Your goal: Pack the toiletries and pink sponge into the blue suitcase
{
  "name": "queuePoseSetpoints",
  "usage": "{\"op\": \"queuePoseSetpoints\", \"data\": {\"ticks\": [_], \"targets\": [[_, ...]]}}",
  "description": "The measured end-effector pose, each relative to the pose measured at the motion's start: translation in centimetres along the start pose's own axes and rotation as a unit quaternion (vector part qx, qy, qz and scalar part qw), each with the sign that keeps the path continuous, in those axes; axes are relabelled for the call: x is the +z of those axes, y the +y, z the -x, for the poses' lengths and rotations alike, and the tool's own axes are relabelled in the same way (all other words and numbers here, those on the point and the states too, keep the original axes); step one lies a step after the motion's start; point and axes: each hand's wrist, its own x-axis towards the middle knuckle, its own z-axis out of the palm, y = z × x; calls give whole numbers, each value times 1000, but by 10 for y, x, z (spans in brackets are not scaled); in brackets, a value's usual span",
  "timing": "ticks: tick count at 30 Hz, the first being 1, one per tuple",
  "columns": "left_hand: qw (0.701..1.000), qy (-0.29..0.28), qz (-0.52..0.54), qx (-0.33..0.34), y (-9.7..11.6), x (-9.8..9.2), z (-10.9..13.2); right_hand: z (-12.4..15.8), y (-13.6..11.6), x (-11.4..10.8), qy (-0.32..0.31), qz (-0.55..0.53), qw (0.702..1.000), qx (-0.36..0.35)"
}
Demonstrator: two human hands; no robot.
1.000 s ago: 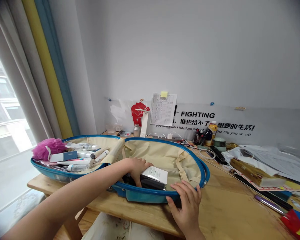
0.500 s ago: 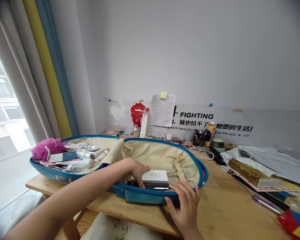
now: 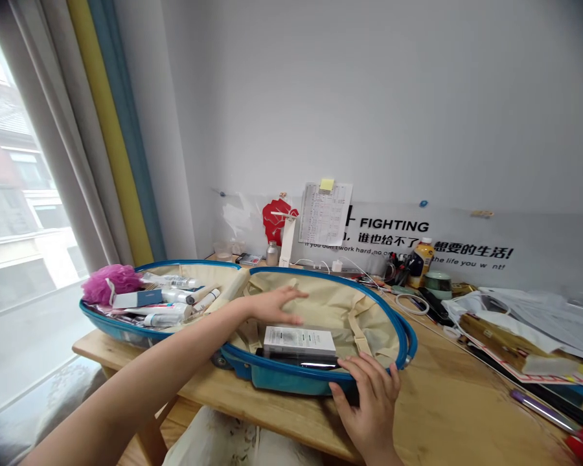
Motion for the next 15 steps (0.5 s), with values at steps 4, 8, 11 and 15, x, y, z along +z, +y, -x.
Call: {"op": "queuePoseSetpoints", "data": {"ticks": [4, 8, 11, 15], "targets": [[990, 125, -18, -61, -33, -31, 22, -2, -1, 0, 8, 3, 1000, -15], [971, 136, -45, -194, -86, -59, 79, -4, -2, 0, 11, 1, 1000, -23], [942, 124, -54, -308, -122, -74, 133, -5, -3, 0, 15, -5, 1000, -18], [906, 120, -39, -403, -151, -82, 190, -5, -3, 1, 21, -14, 1000, -6]]}}
